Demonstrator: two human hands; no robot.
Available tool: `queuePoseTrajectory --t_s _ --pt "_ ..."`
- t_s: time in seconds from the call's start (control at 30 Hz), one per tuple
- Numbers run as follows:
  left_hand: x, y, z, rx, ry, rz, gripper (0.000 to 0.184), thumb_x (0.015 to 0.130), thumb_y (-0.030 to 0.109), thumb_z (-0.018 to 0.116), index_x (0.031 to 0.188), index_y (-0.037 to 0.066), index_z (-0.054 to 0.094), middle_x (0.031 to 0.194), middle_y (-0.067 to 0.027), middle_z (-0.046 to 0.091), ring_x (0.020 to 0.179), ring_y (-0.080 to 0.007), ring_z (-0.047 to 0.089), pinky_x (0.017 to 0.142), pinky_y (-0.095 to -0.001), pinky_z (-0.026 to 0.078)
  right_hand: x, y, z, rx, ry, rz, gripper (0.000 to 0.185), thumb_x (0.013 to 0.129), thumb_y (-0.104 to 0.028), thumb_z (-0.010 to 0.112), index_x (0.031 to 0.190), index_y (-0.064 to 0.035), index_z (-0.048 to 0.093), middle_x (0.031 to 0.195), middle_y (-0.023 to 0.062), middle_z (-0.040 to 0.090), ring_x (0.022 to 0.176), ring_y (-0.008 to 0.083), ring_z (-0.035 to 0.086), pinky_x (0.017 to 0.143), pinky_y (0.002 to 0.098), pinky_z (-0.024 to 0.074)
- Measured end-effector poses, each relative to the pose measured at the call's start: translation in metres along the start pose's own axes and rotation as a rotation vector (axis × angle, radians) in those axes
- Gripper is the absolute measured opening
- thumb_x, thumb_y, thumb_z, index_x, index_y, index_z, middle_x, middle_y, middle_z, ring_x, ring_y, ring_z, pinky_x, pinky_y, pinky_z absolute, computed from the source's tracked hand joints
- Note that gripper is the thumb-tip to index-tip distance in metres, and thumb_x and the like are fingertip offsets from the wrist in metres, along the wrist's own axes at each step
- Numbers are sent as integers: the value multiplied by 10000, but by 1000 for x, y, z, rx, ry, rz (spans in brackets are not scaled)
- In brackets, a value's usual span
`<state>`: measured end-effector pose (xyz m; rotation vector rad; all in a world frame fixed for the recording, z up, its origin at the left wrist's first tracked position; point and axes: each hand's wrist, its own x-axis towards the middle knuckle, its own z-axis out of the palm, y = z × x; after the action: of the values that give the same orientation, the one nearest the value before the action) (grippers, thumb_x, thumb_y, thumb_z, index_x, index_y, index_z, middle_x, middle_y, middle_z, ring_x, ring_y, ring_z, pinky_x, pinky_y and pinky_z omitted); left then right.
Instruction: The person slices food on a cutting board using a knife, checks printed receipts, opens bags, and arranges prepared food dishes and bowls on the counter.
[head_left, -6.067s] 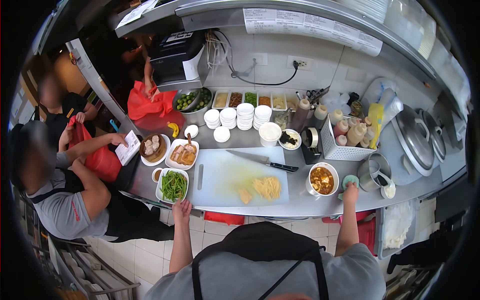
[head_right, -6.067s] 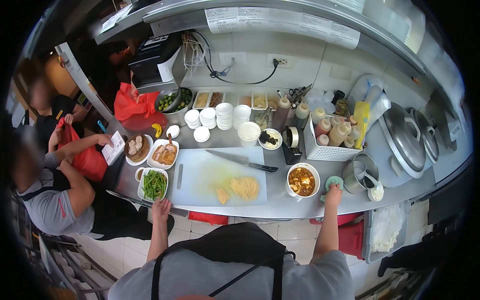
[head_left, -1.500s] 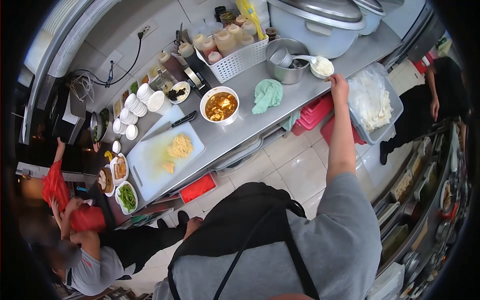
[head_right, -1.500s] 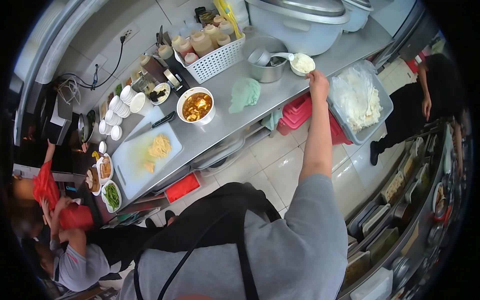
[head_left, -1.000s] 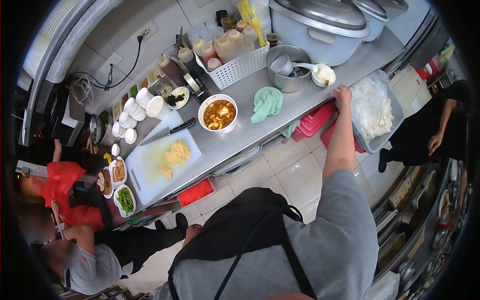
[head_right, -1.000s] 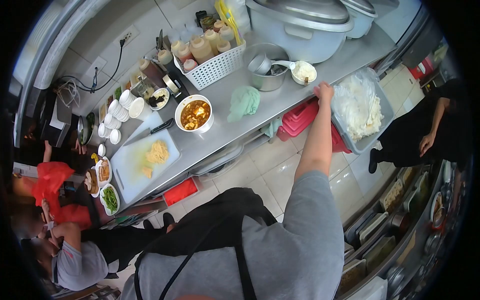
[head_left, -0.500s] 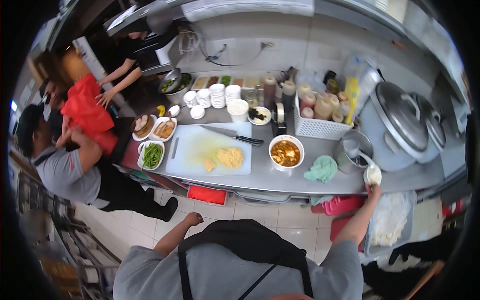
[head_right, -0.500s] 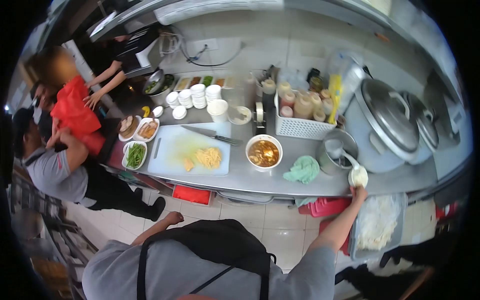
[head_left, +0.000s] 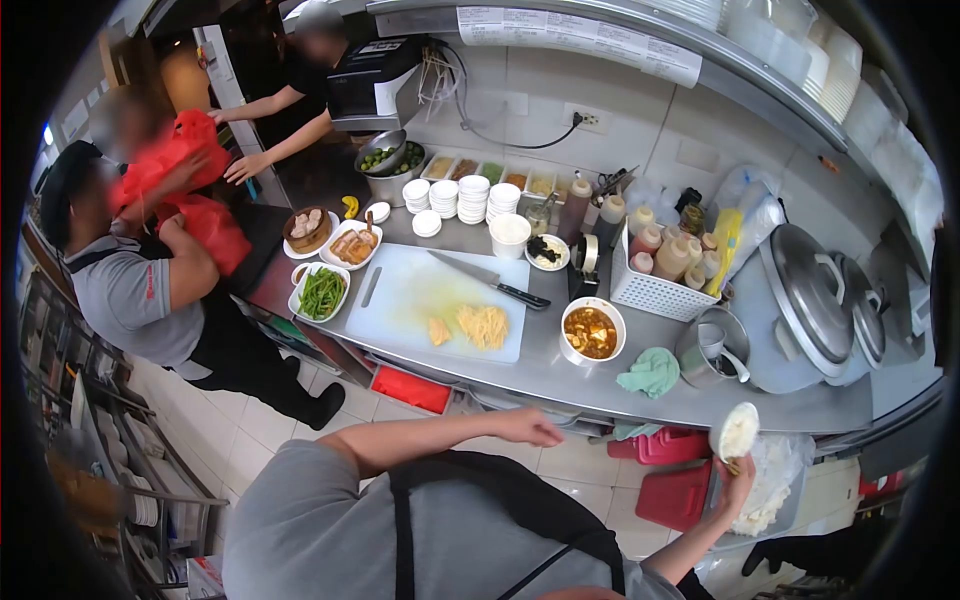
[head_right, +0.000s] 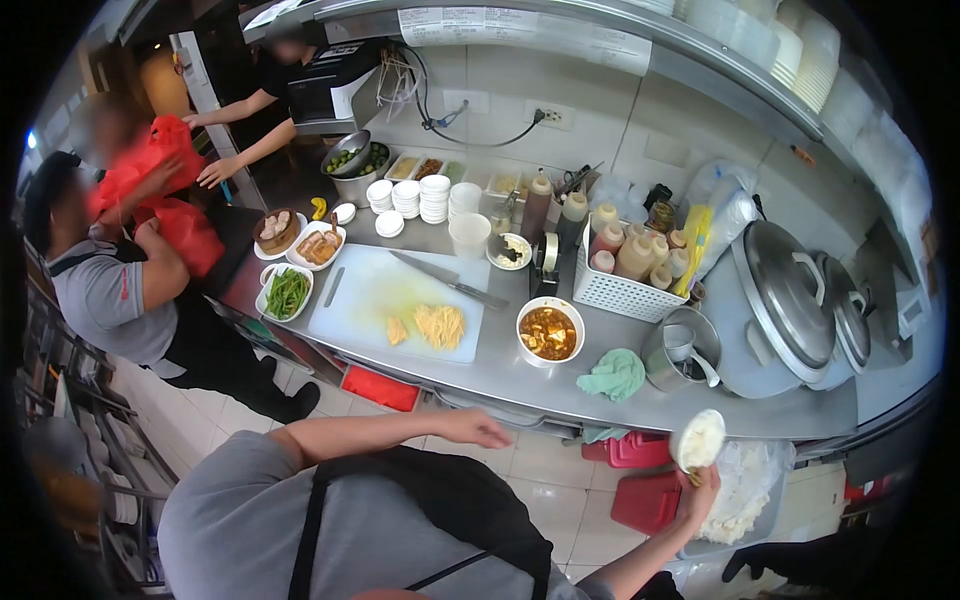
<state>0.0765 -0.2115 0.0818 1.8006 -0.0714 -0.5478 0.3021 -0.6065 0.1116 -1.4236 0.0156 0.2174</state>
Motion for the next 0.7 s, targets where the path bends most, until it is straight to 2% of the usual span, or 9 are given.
queuePoseTrajectory --t_s 0.07,0.1,0.13,0.2,0.3,0.43,0.57,0.63,0.7 --pt "20 27 3 -278 6 71 489 841 290 564 1235 33 430 1142 -102 537 1013 -181 528 884 -315 418 -18 0 43 7 -47 58 301 794 -124 530 1075 -16 532 936 99 593 823 180 590 641 334 523" --pt "27 38 3 -412 17 122 552 841 276 569 1283 19 361 1207 -104 490 1071 -177 493 917 -323 399 -33 -10 79 -1 -159 64 263 800 -115 527 1036 -2 555 909 84 606 769 160 595 623 289 508" --pt "33 41 2 -413 14 126 552 841 276 569 1283 19 361 1207 -104 490 1071 -177 493 917 -323 399 -25 8 87 -56 -339 74 289 775 -113 524 1044 -10 551 910 74 602 782 156 593 627 282 511" --pt "39 43 -1 -793 95 82 609 838 246 574 1317 10 281 1284 -101 408 1154 -177 417 957 -337 364 -40 12 138 -89 -508 97 289 719 -16 486 989 30 577 845 73 621 694 105 585 596 216 462" --pt "18 37 -12 -867 82 87 603 833 234 579 1309 3 290 1277 -91 408 1169 -189 403 985 -347 335 -56 34 190 -201 -606 203 277 732 -35 489 989 6 583 729 59 613 538 98 552 473 199 433" --pt "-9 -3 -18 -999 240 22 524 830 184 570 1271 0 355 1232 -96 453 1151 -202 427 987 -363 334 -66 63 229 -164 -694 302 320 762 -23 456 1068 24 538 887 91 608 733 147 606 602 259 525" --pt "-45 -4 -22 -1044 403 12 452 826 157 564 1207 -34 413 1191 -121 483 1100 -207 482 946 -360 402 -73 67 253 -171 -814 367 348 786 -31 442 1127 10 503 1005 102 574 835 164 595 678 279 529" --pt "-55 -11 -25 -1047 439 21 430 821 153 570 1180 -41 435 1160 -131 503 1051 -213 520 912 -364 438 -75 67 257 38 -939 406 386 812 -28 431 1197 -4 450 1123 126 514 892 190 585 736 299 525" --pt "-65 -10 -29 -1157 517 -8 416 816 136 573 1166 -49 443 1134 -143 518 1020 -231 542 896 -376 452 -77 65 260 130 -919 402 417 805 -10 437 1222 -2 426 1163 133 485 917 197 577 763 310 512"
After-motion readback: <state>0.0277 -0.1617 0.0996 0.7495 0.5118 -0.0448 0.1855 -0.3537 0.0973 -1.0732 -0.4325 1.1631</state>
